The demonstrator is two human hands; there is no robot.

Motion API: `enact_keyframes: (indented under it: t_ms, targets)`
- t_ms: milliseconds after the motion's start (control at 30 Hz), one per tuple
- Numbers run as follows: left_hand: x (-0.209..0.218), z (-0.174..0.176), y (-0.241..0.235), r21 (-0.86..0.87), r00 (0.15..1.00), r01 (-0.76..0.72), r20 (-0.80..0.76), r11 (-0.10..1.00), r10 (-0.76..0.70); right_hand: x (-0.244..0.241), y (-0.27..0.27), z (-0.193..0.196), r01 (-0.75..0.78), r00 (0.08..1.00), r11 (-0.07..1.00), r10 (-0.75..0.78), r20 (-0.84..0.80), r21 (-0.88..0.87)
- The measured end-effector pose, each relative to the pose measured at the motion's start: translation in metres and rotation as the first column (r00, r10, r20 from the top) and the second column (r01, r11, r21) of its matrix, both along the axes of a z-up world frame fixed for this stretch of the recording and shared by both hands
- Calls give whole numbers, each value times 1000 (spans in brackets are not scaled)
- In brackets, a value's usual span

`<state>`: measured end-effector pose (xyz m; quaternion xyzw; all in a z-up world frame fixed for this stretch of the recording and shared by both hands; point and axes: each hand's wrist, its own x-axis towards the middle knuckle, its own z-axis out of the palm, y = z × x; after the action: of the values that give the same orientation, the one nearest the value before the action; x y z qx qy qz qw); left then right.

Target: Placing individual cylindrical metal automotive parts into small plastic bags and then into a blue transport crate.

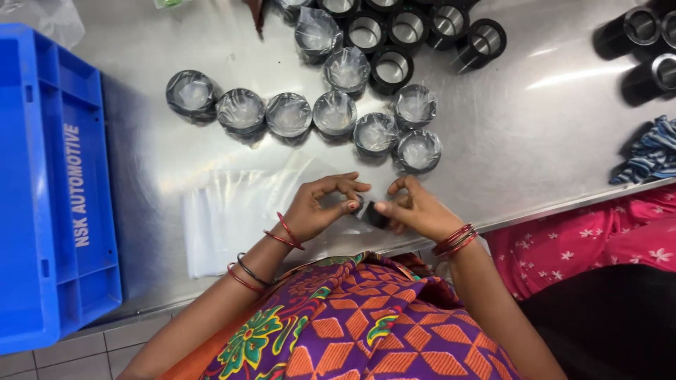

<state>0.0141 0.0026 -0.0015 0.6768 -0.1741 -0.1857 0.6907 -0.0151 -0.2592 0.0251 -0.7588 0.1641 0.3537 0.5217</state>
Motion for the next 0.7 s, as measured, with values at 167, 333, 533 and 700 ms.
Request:
enact_keyframes:
  t_ms: [167, 333, 533, 700]
  targets:
    - [3, 77, -4, 59, 904, 21, 426, 998, -45, -4, -40, -56, -139, 968, 907, 39, 249, 397]
    - [9, 84, 7, 36, 925, -87, 375, 996, 67, -3, 57, 25, -297, 408, 927, 340, 847, -229]
    - [1, 52, 12, 149, 985, -54, 172, 987, 28, -2, 72, -22, 119, 537, 963, 143, 831, -243]
    - [5, 18, 9, 454, 950, -181, 311, 872, 36, 3, 75, -22, 90, 542, 947, 214, 813, -309]
